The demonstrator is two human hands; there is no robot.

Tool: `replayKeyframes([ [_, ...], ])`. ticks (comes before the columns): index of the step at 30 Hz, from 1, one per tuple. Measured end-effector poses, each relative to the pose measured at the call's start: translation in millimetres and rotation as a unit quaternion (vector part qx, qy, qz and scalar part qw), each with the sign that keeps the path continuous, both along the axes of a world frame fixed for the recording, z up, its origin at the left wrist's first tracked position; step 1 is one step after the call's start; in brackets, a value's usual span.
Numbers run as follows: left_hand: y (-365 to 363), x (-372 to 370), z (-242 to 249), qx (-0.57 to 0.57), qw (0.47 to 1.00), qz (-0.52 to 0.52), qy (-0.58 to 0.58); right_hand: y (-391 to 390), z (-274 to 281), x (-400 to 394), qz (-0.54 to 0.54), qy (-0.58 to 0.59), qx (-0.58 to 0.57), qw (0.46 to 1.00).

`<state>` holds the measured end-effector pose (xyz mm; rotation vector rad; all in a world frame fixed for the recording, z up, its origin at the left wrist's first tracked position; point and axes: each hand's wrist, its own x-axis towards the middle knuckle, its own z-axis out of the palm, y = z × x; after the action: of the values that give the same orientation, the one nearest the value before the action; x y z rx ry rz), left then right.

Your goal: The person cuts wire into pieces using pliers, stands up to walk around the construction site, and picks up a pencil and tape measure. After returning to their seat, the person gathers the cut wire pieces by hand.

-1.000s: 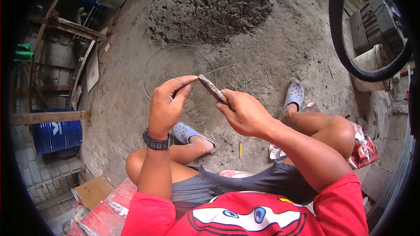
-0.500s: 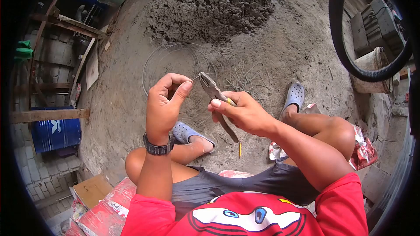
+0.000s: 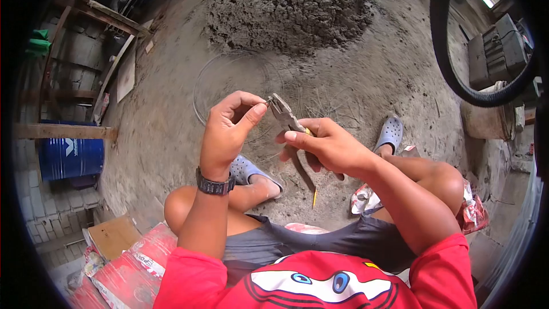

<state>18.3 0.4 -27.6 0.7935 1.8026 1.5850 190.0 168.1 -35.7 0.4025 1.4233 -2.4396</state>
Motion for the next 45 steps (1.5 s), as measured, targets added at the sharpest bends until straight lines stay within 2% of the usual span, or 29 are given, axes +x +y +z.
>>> replayKeyframes([
  [1,0,-1,-1,-0.027,0.999,-0.007,0.046,0,-4,0,-0.007,0.002,0.124,0.992],
  [2,0,-2,0,-0.027,0.999,-0.006,0.045,1,-7,1,-0.015,0.003,0.247,0.969],
  [3,-1,-2,2,-0.055,0.996,0.000,0.073,4,-4,3,-0.025,-0.008,0.265,0.964],
  [4,-2,-4,5,-0.082,0.992,0.007,0.100,8,-2,4,-0.020,-0.009,0.269,0.963],
  [6,-7,-15,10,-0.067,0.991,0.019,0.113,18,3,5,-0.133,-0.032,0.172,0.976],
  [8,-10,-22,16,-0.051,0.990,0.035,0.126,31,5,7,-0.196,-0.038,0.124,0.972],
  [10,-12,-26,22,-0.055,0.989,0.038,0.136,37,8,8,-0.213,-0.057,0.176,0.959],
  [13,-7,-18,19,-0.044,0.990,0.027,0.129,27,5,11,-0.204,-0.043,0.260,0.943],
  [15,-2,-8,14,-0.040,0.992,0.024,0.117,20,-7,10,-0.152,-0.029,0.270,0.950],
  [17,2,-2,6,-0.084,0.981,-0.006,0.175,12,-13,10,-0.108,-0.030,0.281,0.953],
  [20,6,9,8,-0.104,0.975,-0.022,0.196,5,-7,8,-0.054,-0.053,0.348,0.935],
  [24,8,16,5,-0.119,0.966,-0.028,0.229,3,-9,4,-0.022,-0.047,0.389,0.920],
  [26,9,18,-1,-0.109,0.951,-0.020,0.288,0,-11,3,-0.046,-0.038,0.424,0.904],
  [30,8,16,-2,-0.156,0.951,-0.012,0.268,3,-21,3,-0.044,-0.052,0.362,0.930],
  [32,8,9,-1,-0.130,0.961,0.018,0.245,2,-15,4,-0.079,0.027,0.144,0.986],
  [33,7,4,1,-0.129,0.961,0.024,0.244,4,-10,5,-0.058,0.004,0.039,0.998],
  [35,3,-4,5,-0.065,0.981,-0.004,0.181,0,-8,3,-0.074,-0.013,0.038,0.996],
  [38,1,0,0,-0.068,0.974,0.002,0.214,-11,-11,1,-0.112,-0.060,0.051,0.991],
  [40,3,3,-11,-0.055,0.979,-0.001,0.196,-17,-20,3,-0.128,-0.089,0.067,0.985],
  [42,3,4,-14,-0.041,0.983,-0.006,0.178,-23,-30,5,-0.116,-0.114,0.134,0.978],
  [45,4,6,-4,-0.075,0.973,-0.020,0.219,-25,-36,6,-0.118,-0.091,0.156,0.976],
])
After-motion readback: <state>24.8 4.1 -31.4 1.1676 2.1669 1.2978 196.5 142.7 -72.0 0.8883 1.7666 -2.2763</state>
